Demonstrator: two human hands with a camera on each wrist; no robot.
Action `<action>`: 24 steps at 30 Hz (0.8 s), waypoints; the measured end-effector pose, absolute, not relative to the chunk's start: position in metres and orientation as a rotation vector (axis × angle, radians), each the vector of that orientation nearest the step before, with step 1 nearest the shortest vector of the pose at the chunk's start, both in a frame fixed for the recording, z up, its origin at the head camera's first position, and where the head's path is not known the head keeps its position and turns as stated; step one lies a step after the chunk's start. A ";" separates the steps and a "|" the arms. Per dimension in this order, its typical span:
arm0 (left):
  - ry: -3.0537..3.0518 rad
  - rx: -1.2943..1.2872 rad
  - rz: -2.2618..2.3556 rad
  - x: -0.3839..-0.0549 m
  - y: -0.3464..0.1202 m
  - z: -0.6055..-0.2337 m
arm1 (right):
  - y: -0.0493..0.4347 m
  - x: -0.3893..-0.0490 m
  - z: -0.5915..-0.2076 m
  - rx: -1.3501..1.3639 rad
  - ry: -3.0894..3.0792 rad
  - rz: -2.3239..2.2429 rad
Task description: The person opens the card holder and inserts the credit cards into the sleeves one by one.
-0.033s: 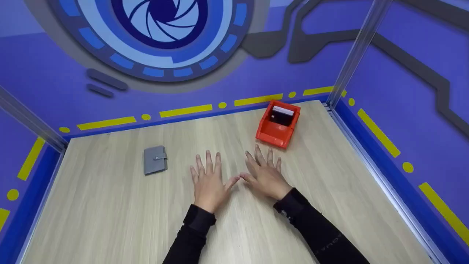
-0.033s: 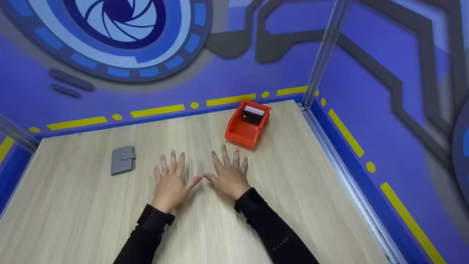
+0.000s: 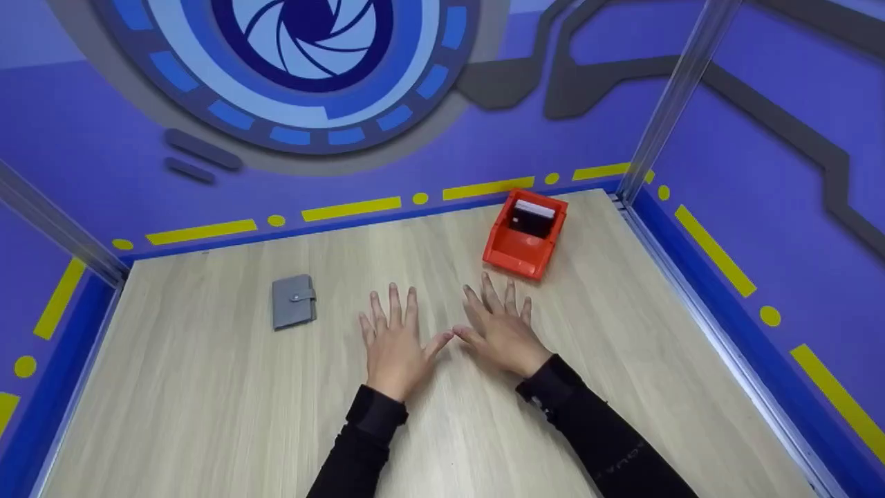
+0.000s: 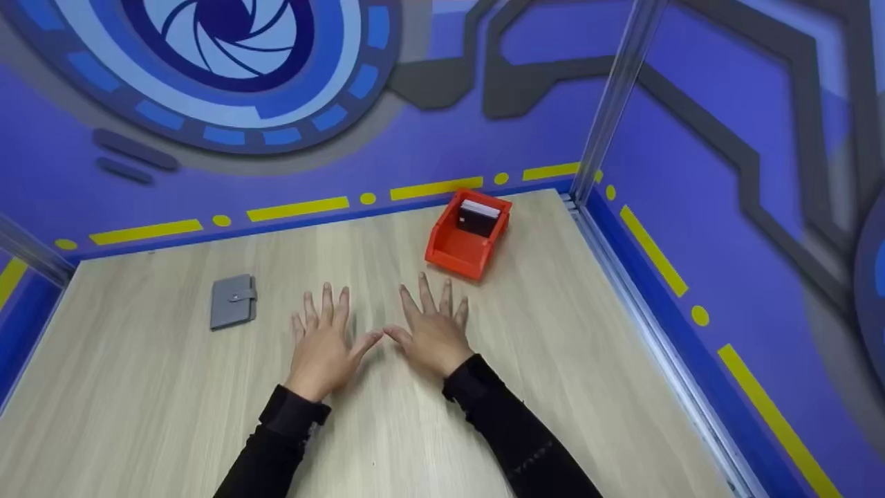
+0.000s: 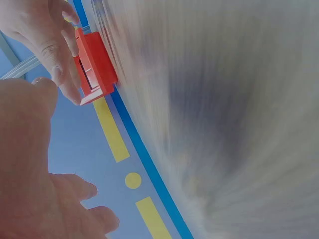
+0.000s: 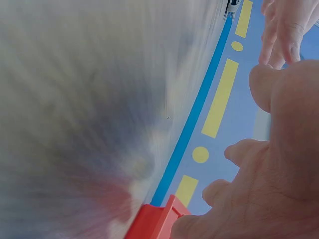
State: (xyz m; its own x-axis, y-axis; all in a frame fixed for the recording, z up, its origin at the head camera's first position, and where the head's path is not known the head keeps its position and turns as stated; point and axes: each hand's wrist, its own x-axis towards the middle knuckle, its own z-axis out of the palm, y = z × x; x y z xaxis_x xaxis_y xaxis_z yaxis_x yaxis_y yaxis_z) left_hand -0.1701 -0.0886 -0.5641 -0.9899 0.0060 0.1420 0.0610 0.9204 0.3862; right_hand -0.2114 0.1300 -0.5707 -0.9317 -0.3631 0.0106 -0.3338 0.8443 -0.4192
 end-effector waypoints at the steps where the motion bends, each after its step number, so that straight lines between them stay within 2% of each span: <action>1: -2.946 -0.049 -0.597 -0.170 -0.089 -0.564 | 0.130 -0.211 -0.570 -0.552 2.943 -0.648; 15: -2.916 0.026 -0.659 -0.177 -0.107 -0.553 | 0.131 -0.215 -0.562 -0.526 2.899 -0.631; 20: -2.915 0.125 -0.675 -0.184 -0.131 -0.547 | 0.132 -0.216 -0.562 -0.509 2.908 -0.621; 24: -2.911 0.258 -0.676 -0.189 -0.167 -0.542 | 0.131 -0.215 -0.562 -0.499 2.883 -0.661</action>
